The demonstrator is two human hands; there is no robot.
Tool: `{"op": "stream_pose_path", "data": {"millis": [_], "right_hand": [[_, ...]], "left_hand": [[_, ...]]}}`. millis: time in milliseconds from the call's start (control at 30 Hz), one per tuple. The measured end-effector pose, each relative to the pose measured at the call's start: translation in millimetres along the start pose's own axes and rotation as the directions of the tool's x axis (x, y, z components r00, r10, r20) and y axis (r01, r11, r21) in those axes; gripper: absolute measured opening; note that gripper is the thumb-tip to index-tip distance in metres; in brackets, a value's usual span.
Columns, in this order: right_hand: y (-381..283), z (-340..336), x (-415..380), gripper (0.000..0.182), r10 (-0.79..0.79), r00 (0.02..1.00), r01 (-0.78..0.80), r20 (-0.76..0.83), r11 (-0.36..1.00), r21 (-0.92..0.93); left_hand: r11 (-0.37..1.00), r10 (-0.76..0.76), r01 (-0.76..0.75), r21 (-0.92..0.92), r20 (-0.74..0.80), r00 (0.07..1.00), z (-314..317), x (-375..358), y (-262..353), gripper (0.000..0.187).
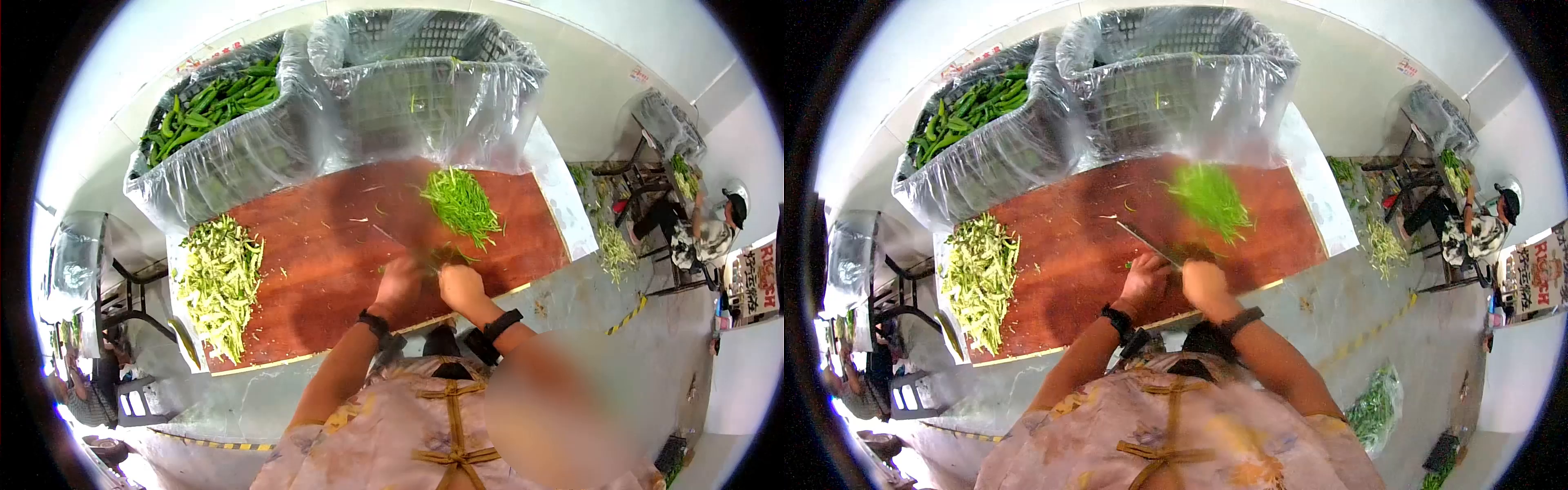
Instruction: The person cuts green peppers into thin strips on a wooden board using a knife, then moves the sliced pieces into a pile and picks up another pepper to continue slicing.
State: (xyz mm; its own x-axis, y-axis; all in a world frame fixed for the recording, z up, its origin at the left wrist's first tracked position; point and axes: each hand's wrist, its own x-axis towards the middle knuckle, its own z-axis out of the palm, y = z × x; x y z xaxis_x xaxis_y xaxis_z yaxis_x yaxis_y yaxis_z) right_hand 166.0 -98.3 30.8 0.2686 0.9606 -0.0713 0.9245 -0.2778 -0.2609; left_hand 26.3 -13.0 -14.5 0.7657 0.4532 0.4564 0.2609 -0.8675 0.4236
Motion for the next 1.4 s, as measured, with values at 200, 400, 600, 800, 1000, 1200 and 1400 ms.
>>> {"op": "stream_pose_path", "data": {"millis": [200, 400, 600, 800, 1000, 1200, 1400], "right_hand": [[11, -8, -15, 0.021, -0.001, 0.999, 0.002, -0.034, 1.0, 0.023], [9, -16, -46, 0.022, -0.04, 0.999, 0.039, -0.007, 0.997, -0.061], [5, -19, -49, 0.02, -0.052, 0.999, 0.053, 0.013, 0.995, -0.087], [-1, -2, -22, 0.016, -0.066, 0.998, 0.066, -0.015, 0.998, -0.022], [-6, 0, 19, 0.019, -0.015, 0.998, 0.013, -0.068, 1.0, -0.019], [1, -16, -21, 0.021, -0.042, 0.998, 0.041, -0.042, 0.999, -0.03], [8, -19, -48, 0.02, -0.056, 0.998, 0.059, 0.032, 0.993, -0.099]], "left_hand": [[1.0, 0.0, 0.001, 0.01, -0.045, 0.999, -12, -5, 7, 0.022], [0.999, -0.01, 0.009, 0.045, 0.02, 1.0, -11, -5, 6, 0.025], [1.0, 0.022, -0.023, -0.003, -0.037, 0.999, -11, -5, 4, 0.023], [0.999, -0.004, 0.003, -0.045, -0.032, 0.999, -8, -8, 1, 0.024], [1.0, -0.015, 0.013, -0.018, -0.082, 0.997, -4, -9, -1, 0.024], [1.0, -0.006, 0.006, -0.014, -0.046, 0.999, -8, -9, 1, 0.026], [1.0, -0.006, 0.006, -0.002, -0.02, 1.0, -9, -6, 1, 0.026]]}}
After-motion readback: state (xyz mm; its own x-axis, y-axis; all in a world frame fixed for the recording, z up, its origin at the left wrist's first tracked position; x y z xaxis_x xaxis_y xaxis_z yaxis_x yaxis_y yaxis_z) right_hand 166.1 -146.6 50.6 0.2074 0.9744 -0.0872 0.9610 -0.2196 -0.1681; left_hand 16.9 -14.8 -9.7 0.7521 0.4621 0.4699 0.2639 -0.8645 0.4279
